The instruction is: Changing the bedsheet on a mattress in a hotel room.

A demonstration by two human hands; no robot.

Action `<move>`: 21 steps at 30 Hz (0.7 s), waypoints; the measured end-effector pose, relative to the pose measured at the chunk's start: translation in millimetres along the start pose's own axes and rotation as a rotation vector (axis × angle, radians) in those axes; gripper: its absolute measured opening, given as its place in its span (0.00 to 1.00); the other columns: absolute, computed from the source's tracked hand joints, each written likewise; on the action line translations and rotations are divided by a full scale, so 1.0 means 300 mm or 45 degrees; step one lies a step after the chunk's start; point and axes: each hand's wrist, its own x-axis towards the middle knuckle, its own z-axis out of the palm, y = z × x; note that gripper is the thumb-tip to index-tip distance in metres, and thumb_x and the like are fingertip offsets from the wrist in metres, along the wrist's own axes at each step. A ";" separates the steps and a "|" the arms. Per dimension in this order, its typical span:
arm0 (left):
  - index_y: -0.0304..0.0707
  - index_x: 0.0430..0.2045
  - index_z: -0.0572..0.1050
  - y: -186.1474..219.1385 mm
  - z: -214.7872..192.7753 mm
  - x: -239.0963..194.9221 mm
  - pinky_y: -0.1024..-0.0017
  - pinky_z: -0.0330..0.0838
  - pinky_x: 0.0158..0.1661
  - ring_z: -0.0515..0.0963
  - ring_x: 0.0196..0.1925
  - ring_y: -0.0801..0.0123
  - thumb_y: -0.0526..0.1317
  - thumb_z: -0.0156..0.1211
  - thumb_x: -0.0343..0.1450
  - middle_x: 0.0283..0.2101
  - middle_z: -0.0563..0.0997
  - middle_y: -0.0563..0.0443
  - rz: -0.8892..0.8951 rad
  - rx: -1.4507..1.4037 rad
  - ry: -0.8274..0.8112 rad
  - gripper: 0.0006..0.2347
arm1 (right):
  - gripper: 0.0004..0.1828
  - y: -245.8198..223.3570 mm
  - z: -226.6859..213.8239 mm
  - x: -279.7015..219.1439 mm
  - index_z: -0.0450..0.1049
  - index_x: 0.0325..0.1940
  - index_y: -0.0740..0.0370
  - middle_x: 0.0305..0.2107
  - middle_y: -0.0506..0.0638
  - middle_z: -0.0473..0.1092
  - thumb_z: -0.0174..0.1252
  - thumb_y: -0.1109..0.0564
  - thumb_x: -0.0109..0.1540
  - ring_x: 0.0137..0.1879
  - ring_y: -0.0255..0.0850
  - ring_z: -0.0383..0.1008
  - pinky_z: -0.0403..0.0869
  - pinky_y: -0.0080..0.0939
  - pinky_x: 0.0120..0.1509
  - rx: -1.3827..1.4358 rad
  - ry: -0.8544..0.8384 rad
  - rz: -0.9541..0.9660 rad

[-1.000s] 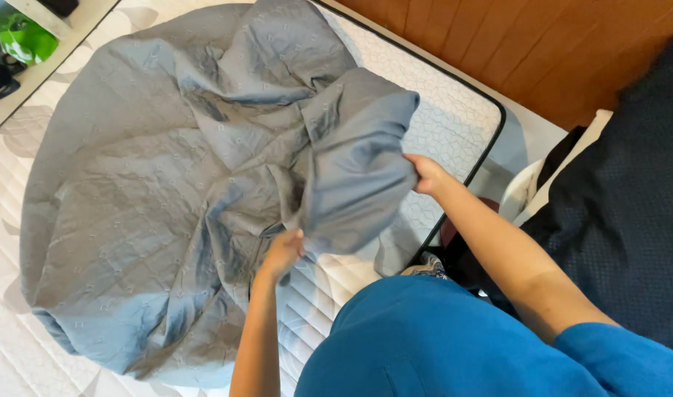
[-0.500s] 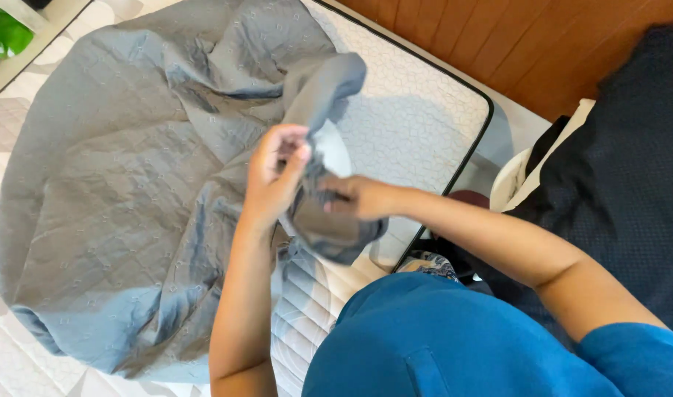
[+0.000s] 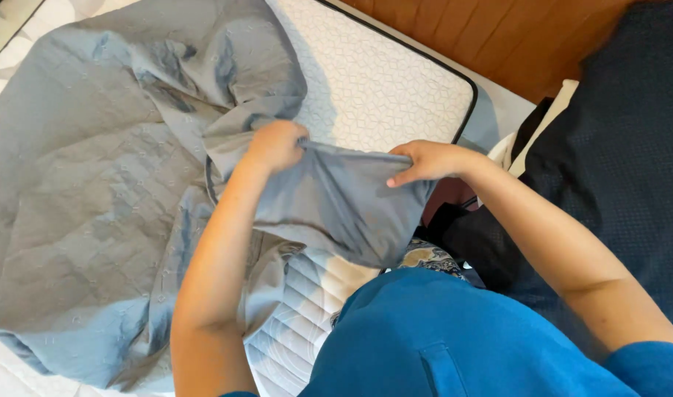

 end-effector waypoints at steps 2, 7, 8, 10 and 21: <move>0.39 0.40 0.82 0.040 -0.072 0.080 0.57 0.73 0.47 0.80 0.47 0.42 0.33 0.59 0.62 0.42 0.82 0.37 0.035 -0.132 0.094 0.14 | 0.19 0.089 -0.003 0.044 0.77 0.52 0.63 0.39 0.47 0.78 0.67 0.51 0.60 0.46 0.35 0.76 0.73 0.38 0.54 -0.212 -0.010 0.104; 0.30 0.45 0.77 -0.006 -0.009 0.349 0.64 0.71 0.59 0.79 0.57 0.50 0.26 0.49 0.64 0.51 0.80 0.38 0.350 -0.689 0.376 0.17 | 0.16 0.268 -0.235 0.067 0.78 0.56 0.66 0.44 0.51 0.76 0.61 0.52 0.70 0.49 0.40 0.73 0.71 0.43 0.57 0.726 -0.042 -0.175; 0.31 0.48 0.76 0.023 -0.020 0.390 0.67 0.70 0.57 0.78 0.55 0.57 0.29 0.51 0.66 0.51 0.80 0.42 0.168 -0.974 0.165 0.16 | 0.17 0.220 -0.290 0.043 0.76 0.59 0.64 0.46 0.51 0.76 0.60 0.52 0.70 0.51 0.41 0.74 0.71 0.45 0.59 0.983 0.017 -0.258; 0.32 0.51 0.74 0.129 -0.065 0.453 0.71 0.70 0.54 0.77 0.52 0.64 0.31 0.54 0.69 0.51 0.80 0.46 -0.007 -1.242 -0.063 0.16 | 0.18 0.159 -0.377 0.041 0.74 0.61 0.62 0.49 0.51 0.76 0.59 0.51 0.70 0.53 0.42 0.75 0.72 0.46 0.61 1.236 0.088 -0.352; 0.28 0.42 0.82 0.003 0.077 0.983 0.71 0.76 0.45 0.79 0.41 0.73 0.41 0.65 0.69 0.40 0.85 0.48 -0.113 -0.899 -0.853 0.13 | 0.34 0.526 -0.459 0.375 0.68 0.64 0.61 0.51 0.49 0.75 0.61 0.37 0.61 0.56 0.36 0.75 0.73 0.42 0.63 0.926 0.246 -0.027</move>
